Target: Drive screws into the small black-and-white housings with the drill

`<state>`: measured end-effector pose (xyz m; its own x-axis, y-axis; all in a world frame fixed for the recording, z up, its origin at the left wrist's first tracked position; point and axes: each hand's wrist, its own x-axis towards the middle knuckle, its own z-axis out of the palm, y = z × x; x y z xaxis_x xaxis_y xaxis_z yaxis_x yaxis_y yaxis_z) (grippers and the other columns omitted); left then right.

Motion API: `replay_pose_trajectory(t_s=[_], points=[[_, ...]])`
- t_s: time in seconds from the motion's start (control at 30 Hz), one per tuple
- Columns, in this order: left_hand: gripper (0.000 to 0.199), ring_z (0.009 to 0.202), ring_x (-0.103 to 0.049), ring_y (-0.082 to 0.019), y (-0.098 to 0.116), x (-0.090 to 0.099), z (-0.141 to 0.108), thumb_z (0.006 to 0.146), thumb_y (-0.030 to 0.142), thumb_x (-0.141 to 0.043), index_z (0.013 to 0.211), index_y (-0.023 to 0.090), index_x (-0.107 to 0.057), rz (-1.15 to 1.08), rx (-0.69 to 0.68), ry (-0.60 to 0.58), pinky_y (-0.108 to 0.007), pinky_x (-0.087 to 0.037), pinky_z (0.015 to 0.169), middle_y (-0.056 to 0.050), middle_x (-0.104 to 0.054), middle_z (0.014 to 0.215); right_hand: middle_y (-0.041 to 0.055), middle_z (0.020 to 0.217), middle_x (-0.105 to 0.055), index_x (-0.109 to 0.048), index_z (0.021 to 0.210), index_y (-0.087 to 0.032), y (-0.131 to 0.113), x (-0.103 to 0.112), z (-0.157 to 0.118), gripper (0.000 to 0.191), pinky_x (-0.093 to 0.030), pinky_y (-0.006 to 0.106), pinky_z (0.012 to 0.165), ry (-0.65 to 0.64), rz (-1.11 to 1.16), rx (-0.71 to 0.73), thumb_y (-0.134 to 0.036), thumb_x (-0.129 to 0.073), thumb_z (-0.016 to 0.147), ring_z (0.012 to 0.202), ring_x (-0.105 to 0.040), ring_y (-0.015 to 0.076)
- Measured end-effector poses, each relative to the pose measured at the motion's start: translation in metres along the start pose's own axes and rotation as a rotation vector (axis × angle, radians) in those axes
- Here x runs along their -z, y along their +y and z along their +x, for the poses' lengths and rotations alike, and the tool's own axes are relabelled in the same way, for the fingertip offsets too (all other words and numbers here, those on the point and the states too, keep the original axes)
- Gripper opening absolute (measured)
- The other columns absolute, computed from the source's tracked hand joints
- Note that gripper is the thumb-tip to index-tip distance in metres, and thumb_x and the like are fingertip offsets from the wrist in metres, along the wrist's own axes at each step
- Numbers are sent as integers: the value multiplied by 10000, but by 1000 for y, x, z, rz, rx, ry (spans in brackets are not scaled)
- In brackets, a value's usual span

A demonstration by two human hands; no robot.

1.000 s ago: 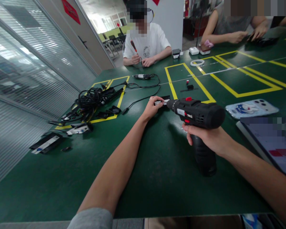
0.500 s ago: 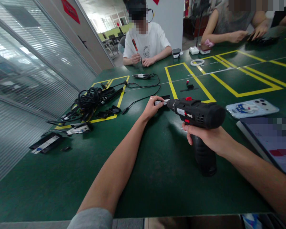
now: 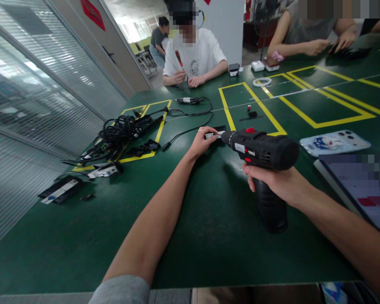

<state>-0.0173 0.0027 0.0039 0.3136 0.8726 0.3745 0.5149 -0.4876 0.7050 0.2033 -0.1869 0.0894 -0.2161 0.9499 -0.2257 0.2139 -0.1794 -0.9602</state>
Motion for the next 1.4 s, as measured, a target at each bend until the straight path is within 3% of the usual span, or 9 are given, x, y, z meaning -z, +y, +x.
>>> replay_pose_trajectory(t_s=[0.6, 1.4], points=[[188, 1056, -537, -216, 0, -1, 0, 804, 299, -597, 953, 211, -670, -14, 33, -3, -373, -430, 982, -42, -640, 1036, -5, 569, -639, -652, 842, -218, 3, 0, 1, 86, -472, 346, 631, -12, 72, 11, -297, -621, 832, 565, -603, 184], [177, 1059, -546, -216, -2, -1, 1, 795, 281, -604, 942, 208, -669, -30, 11, 1, -381, -415, 1014, -37, -650, 1014, 7, 576, -650, -667, 726, -214, 3, 0, 1, 148, -456, 348, 630, 2, 33, -1, -306, -627, 836, 570, -595, 178]])
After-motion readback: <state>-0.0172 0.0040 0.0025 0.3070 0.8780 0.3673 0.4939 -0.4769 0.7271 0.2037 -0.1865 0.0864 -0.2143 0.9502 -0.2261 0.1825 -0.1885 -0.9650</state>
